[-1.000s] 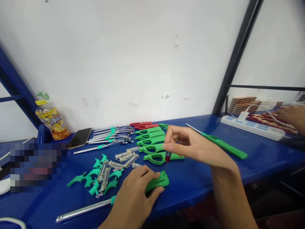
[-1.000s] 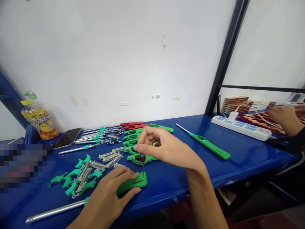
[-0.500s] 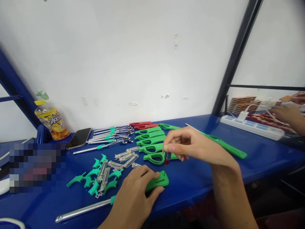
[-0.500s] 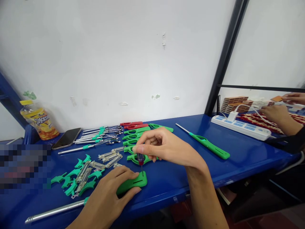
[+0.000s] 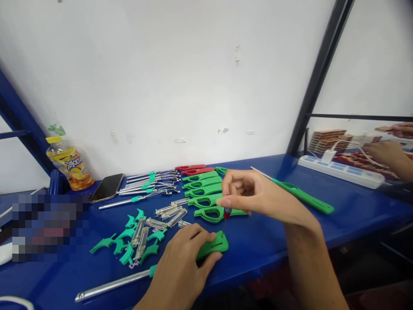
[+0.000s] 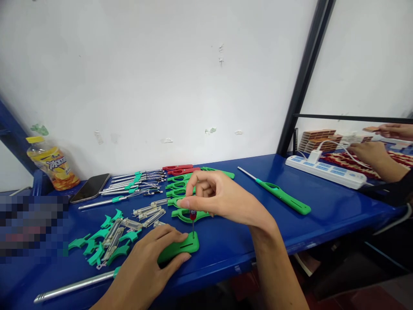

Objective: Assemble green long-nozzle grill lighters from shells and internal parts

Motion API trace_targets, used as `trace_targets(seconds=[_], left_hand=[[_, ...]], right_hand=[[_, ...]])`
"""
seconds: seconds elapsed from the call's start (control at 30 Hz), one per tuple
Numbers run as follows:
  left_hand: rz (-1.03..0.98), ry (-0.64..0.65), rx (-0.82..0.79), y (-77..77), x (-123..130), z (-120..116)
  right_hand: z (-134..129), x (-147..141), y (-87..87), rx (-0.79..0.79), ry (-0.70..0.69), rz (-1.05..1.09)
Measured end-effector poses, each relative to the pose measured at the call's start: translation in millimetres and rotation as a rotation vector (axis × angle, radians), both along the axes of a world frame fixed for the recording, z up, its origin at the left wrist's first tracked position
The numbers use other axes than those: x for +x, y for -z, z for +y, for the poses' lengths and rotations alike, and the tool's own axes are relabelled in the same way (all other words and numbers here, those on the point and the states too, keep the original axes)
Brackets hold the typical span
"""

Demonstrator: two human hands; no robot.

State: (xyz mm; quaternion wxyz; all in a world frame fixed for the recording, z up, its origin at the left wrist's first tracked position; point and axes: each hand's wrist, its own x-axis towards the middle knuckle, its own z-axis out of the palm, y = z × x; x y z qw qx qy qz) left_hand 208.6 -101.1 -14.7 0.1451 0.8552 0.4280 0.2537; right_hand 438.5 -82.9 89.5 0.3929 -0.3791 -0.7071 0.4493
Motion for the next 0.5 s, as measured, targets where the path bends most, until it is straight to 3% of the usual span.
trace_targets(seconds=[0.27, 0.5], left_hand=[[-0.001, 0.004, 0.017, 1.3, -0.6, 0.3], [0.007, 0.003, -0.005, -1.1, 0.2, -0.8]], right_hand=[[-4.1, 4.1, -4.9, 0.004, -0.117, -0.053], [-1.0, -0.4, 1.3, -0.042, -0.034, 0.036]])
